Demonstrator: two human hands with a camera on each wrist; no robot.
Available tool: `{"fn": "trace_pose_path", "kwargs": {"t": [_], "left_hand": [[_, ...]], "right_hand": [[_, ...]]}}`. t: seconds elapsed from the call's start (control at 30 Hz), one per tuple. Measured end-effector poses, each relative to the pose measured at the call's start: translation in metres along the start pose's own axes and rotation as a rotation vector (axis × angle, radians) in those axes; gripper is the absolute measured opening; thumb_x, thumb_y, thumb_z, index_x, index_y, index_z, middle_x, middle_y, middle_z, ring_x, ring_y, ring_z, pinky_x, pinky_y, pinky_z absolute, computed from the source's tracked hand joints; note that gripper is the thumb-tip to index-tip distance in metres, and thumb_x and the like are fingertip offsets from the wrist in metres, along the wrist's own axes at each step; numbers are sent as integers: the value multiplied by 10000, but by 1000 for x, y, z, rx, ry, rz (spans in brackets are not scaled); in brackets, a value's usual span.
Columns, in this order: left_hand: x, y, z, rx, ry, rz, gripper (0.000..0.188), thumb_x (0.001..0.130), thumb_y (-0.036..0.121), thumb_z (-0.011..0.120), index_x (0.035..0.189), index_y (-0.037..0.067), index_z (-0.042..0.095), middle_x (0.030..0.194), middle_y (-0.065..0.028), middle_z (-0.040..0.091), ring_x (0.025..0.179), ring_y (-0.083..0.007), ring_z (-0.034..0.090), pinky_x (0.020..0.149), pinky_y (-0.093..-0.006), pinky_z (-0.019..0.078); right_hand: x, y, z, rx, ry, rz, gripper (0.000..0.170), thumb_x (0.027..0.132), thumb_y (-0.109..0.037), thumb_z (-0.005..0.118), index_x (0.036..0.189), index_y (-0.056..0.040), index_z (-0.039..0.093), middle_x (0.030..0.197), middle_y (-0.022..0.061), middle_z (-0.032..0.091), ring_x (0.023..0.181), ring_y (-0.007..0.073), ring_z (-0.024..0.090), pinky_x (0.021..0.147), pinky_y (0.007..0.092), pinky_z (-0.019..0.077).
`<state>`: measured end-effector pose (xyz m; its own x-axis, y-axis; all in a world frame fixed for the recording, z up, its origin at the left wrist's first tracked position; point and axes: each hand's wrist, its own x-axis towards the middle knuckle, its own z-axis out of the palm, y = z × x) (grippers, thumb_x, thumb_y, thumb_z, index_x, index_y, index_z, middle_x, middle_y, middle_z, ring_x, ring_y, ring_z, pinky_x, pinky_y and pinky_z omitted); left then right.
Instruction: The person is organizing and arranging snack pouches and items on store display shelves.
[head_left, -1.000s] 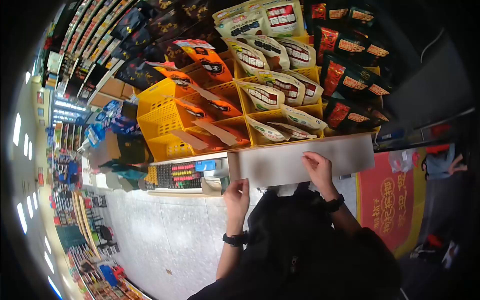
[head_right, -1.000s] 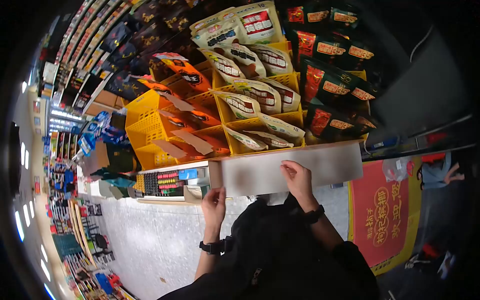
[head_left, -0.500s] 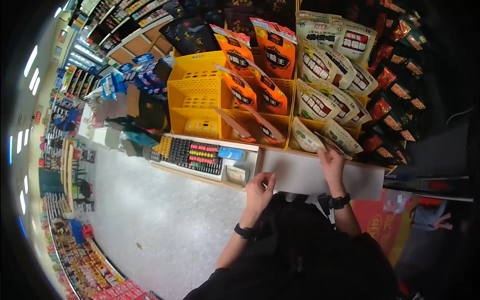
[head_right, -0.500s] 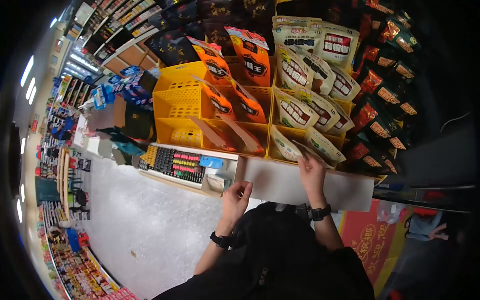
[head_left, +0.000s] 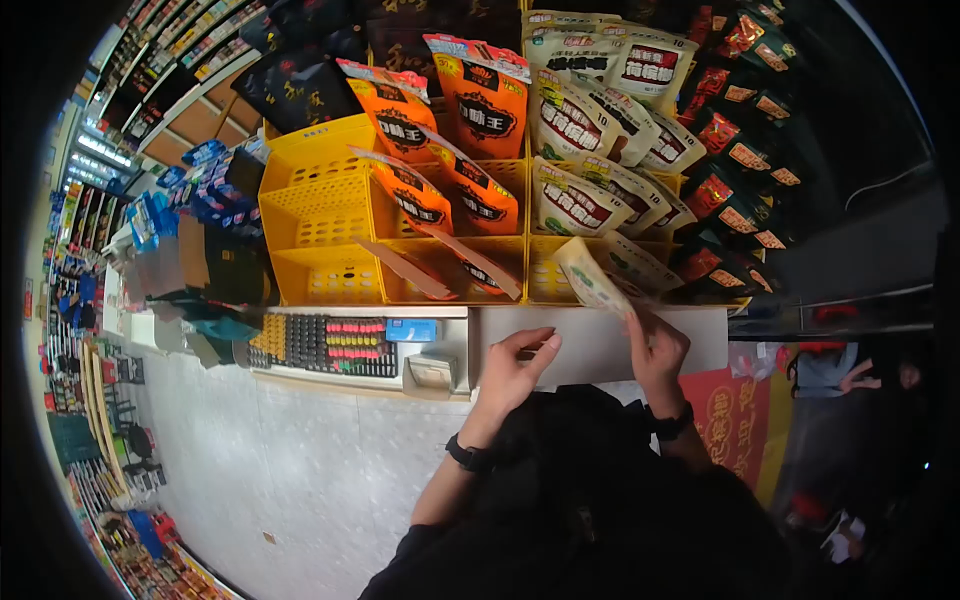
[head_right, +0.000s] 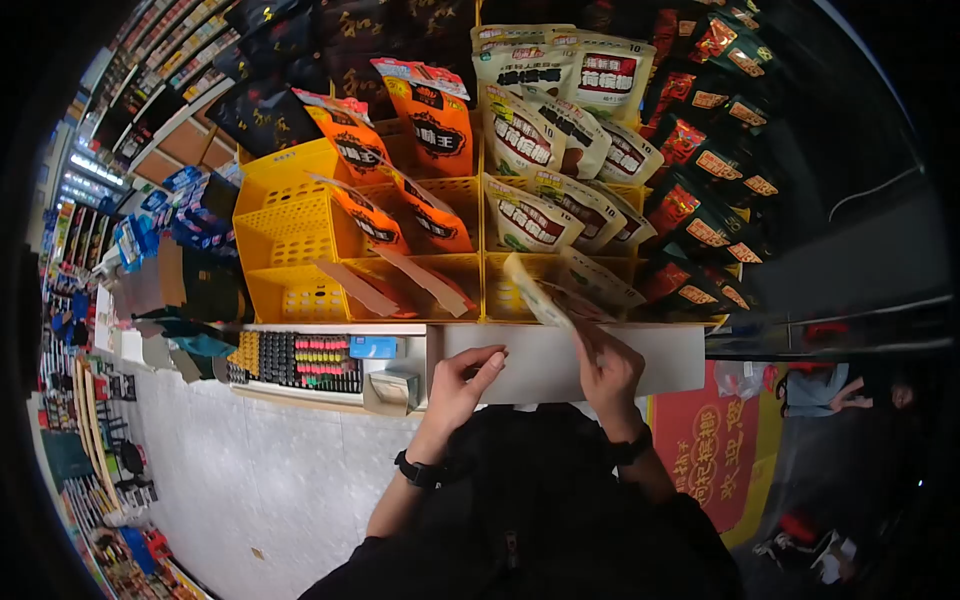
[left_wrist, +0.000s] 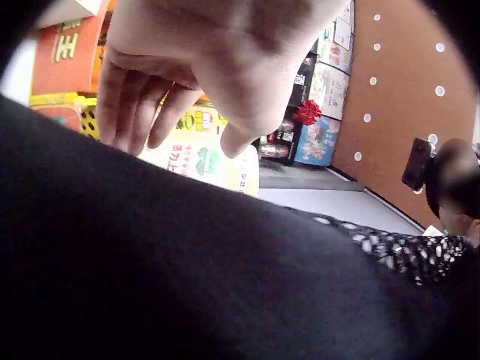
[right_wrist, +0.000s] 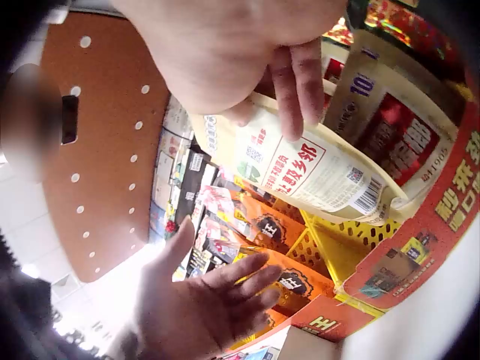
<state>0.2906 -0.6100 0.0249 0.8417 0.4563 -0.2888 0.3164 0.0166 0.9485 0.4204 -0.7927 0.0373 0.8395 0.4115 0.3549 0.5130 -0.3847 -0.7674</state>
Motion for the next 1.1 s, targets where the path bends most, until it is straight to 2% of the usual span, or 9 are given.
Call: {"fn": "trace_pose_path", "kwargs": {"t": [0.1, 0.23, 0.33, 0.43, 0.63, 0.73, 0.83, 0.93, 1.1], "left_hand": [[-13, 13, 10, -98, -78, 55, 492, 976, 363, 623, 1209, -71, 630, 1097, -137, 699, 1040, -201, 673, 860, -291, 526], [-30, 34, 9, -184, -115, -210, 687, 983, 528, 525, 1348, -54, 525, 1263, -192, 622, 1103, -276, 650, 862, -364, 553], [-44, 32, 6, -450, 37, -379, 673, 945, 468, 628, 1364, -46, 515, 1183, -157, 638, 1101, -220, 622, 782, -333, 561], [-50, 40, 9, -311, 124, -369, 592, 951, 446, 630, 1252, -61, 570, 1154, -166, 653, 1098, -232, 634, 779, -330, 565], [-45, -54, -17, 18, 383, -234, 232, 923, 118, 508, 894, -54, 661, 698, -185, 685, 658, -268, 699, 596, -382, 539], [-44, -35, -18, 498, 535, -47, 261, 894, 203, 578, 782, -25, 641, 698, -282, 612, 695, -466, 631, 594, -483, 486], [-39, -27, -26, 712, 612, -17, 273, 899, 244, 595, 796, -2, 654, 705, -272, 623, 693, -467, 628, 604, -495, 493], [-31, -25, -30, 774, 655, -6, 278, 906, 274, 605, 810, 25, 683, 723, -258, 637, 715, -452, 644, 627, -501, 509], [-27, -7, -29, 874, 680, 13, 298, 919, 290, 610, 921, 17, 728, 698, -236, 641, 694, -413, 657, 633, -453, 518]], "right_hand": [[1, -21, -20, -30, -47, -262, 170, 854, -32, 697, 1007, 40, 718, 780, 153, 701, 637, 232, 689, 572, 305, 520], [-12, -8, -20, 61, -215, -474, 194, 796, -53, 712, 979, 10, 713, 919, 154, 722, 727, 294, 710, 631, 351, 565], [-8, 4, -11, 145, -475, -564, 289, 745, -66, 741, 1022, 6, 703, 946, 139, 721, 770, 272, 717, 680, 360, 599], [-12, 20, 14, 201, -666, -631, 357, 753, -106, 757, 1092, -16, 695, 1031, 123, 719, 806, 257, 718, 700, 345, 600], [-23, 24, 48, 290, -817, -662, 359, 797, -198, 769, 1119, -59, 696, 1005, 101, 716, 801, 266, 706, 739, 369, 589], [-16, 25, 36, 357, -638, -538, 244, 805, -150, 772, 1021, -58, 706, 934, 98, 709, 737, 278, 689, 682, 365, 568], [-1, 20, 5, 211, -432, -189, 210, 800, -100, 774, 993, -55, 706, 859, 86, 684, 679, 279, 669, 646, 359, 554], [22, 21, -8, -3, -97, -240, 260, 789, -127, 787, 1022, -57, 696, 878, 82, 632, 777, 281, 657, 676, 367, 535], [42, 25, -14, -293, -70, -170, 278, 818, -202, 743, 1054, -61, 698, 932, 80, 623, 896, 295, 649, 762, 405, 527]]}}
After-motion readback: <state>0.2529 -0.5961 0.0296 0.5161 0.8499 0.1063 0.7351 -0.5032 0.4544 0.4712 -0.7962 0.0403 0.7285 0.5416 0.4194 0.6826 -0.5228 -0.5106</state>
